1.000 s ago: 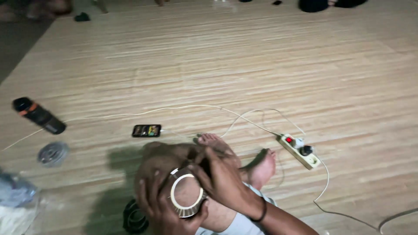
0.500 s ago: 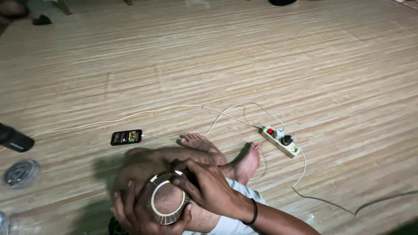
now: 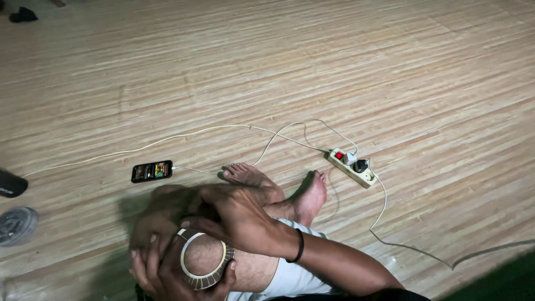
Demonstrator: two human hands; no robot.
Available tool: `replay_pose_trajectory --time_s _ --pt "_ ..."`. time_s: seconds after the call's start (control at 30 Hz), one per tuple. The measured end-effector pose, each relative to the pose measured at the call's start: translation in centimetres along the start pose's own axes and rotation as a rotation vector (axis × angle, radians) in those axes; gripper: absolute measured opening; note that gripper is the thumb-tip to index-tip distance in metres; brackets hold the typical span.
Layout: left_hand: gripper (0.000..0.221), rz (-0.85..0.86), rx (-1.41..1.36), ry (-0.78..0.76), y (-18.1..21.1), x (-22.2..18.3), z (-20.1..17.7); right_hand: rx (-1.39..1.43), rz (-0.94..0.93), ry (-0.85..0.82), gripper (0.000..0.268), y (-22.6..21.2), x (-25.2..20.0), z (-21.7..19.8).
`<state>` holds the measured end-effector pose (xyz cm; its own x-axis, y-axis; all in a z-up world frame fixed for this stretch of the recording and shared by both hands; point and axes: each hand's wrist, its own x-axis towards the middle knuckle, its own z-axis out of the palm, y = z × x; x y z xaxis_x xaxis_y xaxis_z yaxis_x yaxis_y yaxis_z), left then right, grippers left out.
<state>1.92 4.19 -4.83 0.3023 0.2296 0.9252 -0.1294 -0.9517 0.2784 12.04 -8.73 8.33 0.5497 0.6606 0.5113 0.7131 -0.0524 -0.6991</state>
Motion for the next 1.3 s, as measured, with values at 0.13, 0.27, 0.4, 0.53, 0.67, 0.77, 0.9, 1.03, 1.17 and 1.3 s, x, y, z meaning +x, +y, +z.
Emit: replay_pose_trajectory --time_s 0.13,0.27,0.4,0.53,0.67,0.77,0.9,1.03,1.17,1.3 --pt "0.096 -0.069 0.02 -0.147 0.1 -0.1 -1.4 -0.017 -0.026 0.015 0.019 0.0 -0.8 -0.5" --pt "0.096 -0.119 0.003 -0.301 1.0 1.2 -2.2 -0.029 0.06 -0.015 0.015 1.7 -3.6 -0.7" --pt "0.088 -0.264 -0.105 -0.464 3.6 5.3 -3.7 0.048 -0.133 0.089 0.02 1.9 -2.5 -0.7" --pt "0.098 -0.227 -0.02 -0.412 3.4 3.2 -3.7 0.031 0.048 0.01 0.017 1.3 -2.5 -0.5" --pt "0.097 -0.205 -0.009 -0.409 3.3 2.9 -3.3 -0.038 0.1 0.017 0.019 2.2 -1.6 0.3" --pt "0.094 -0.205 0.001 -0.405 3.5 2.7 -3.1 -0.055 0.069 -0.019 0.019 1.7 -0.2 0.6" --pt "0.094 -0.199 0.016 -0.396 3.4 2.4 -2.9 -0.069 0.053 -0.077 0.024 2.0 0.5 0.3" --pt "0.094 -0.223 0.014 -0.39 3.3 2.4 -2.9 -0.039 0.152 -0.07 0.019 3.1 -1.6 -0.6" --pt "0.091 -0.189 0.02 -0.395 3.7 2.8 -3.0 -0.096 0.226 -0.021 0.02 3.7 -3.2 -1.3" --pt "0.089 -0.168 0.002 -0.381 3.8 3.2 -3.0 -0.091 0.184 -0.002 0.024 2.9 -2.0 -0.9"
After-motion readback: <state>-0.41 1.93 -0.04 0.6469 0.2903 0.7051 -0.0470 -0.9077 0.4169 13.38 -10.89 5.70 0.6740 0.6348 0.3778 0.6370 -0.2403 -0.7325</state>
